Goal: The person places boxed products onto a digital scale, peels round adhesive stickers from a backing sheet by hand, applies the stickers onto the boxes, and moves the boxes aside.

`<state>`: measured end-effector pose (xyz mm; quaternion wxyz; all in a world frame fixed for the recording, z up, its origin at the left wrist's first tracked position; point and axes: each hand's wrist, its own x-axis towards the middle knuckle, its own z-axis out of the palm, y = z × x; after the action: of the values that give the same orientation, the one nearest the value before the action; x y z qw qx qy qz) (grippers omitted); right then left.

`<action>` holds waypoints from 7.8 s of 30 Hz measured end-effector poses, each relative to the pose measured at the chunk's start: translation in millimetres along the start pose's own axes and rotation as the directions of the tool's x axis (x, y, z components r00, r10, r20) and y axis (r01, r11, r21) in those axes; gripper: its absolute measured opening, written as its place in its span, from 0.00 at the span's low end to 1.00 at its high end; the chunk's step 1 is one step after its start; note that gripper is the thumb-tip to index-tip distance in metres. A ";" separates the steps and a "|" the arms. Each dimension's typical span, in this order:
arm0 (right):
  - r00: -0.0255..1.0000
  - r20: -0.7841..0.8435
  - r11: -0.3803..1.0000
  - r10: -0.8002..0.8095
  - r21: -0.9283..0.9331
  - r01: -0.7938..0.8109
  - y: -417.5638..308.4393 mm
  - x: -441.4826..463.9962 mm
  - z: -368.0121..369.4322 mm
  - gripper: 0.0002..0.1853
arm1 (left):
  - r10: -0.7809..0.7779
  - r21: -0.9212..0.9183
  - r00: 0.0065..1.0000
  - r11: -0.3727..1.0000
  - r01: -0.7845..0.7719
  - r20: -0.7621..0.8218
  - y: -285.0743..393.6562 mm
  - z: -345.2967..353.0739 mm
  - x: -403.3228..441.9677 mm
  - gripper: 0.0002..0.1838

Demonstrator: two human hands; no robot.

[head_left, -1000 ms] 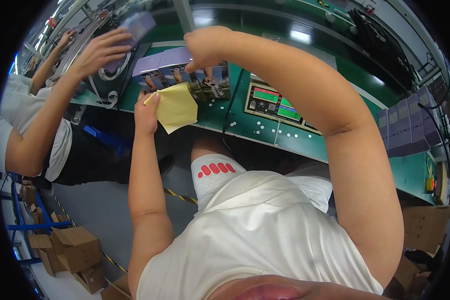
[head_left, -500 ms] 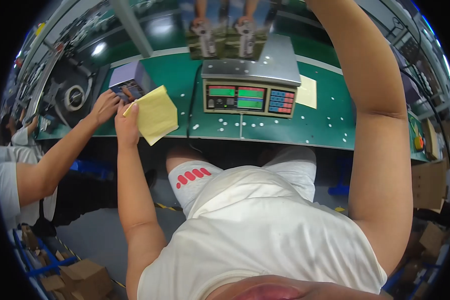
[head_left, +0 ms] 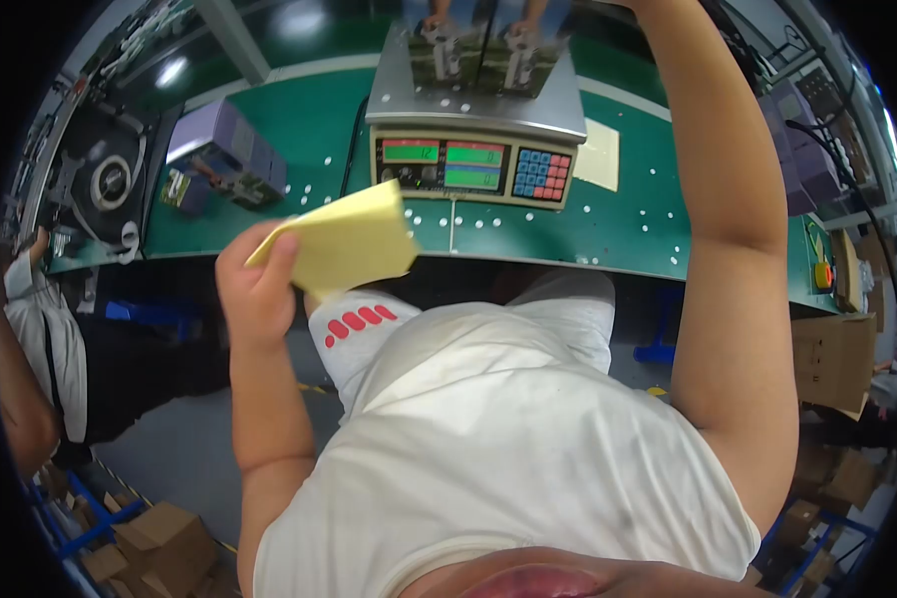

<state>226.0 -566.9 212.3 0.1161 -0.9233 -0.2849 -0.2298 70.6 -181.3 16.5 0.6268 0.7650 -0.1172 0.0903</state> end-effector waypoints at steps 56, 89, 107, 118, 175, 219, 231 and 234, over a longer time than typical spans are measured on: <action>0.953 0.143 0.884 -0.268 -0.358 0.302 -17.0 44.5 4.9 0.09 | 0.013 0.083 0.921 0.995 -0.049 0.390 38.4 102.2 25.6 0.10; 0.986 -0.099 0.944 -0.137 -0.315 0.099 11.0 -10.5 -28.7 0.05 | 0.015 0.216 0.906 0.969 -0.117 0.424 33.0 107.5 28.9 0.09; 0.902 0.005 0.687 0.432 0.646 -0.333 55.3 -138.3 129.6 0.60 | 0.039 -0.263 0.948 0.964 0.048 0.317 0.0 150.4 176.9 0.24; 0.812 -0.172 0.597 0.557 0.763 -0.248 76.9 -310.3 3.5 0.47 | 0.029 -0.654 0.756 0.524 0.546 0.654 20.7 345.1 100.4 0.19; 0.825 -0.255 0.802 0.505 -0.216 -0.558 24.8 -363.8 34.6 0.33 | -0.162 -0.319 0.522 0.631 0.707 0.837 -7.4 374.2 19.5 0.32; 0.984 -0.112 0.860 -0.138 0.480 0.175 -154.8 31.7 173.5 0.47 | 0.179 -0.195 0.786 0.914 -0.355 -0.592 -51.5 -77.8 4.3 0.18; 0.956 0.048 0.707 0.288 0.663 -0.246 -163.4 79.1 227.6 0.38 | -0.117 -0.783 0.988 0.604 0.152 0.102 -113.2 -251.5 105.6 0.24; 0.897 0.325 0.088 0.300 0.927 -0.365 -140.7 116.7 242.4 0.27 | -0.060 -0.793 0.956 0.545 0.271 0.286 -148.8 -261.3 112.6 0.25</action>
<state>316.8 -314.0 71.0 0.7177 -0.6770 -0.1510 0.0617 224.1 95.2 -39.2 0.8992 0.3952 -0.1425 -0.1220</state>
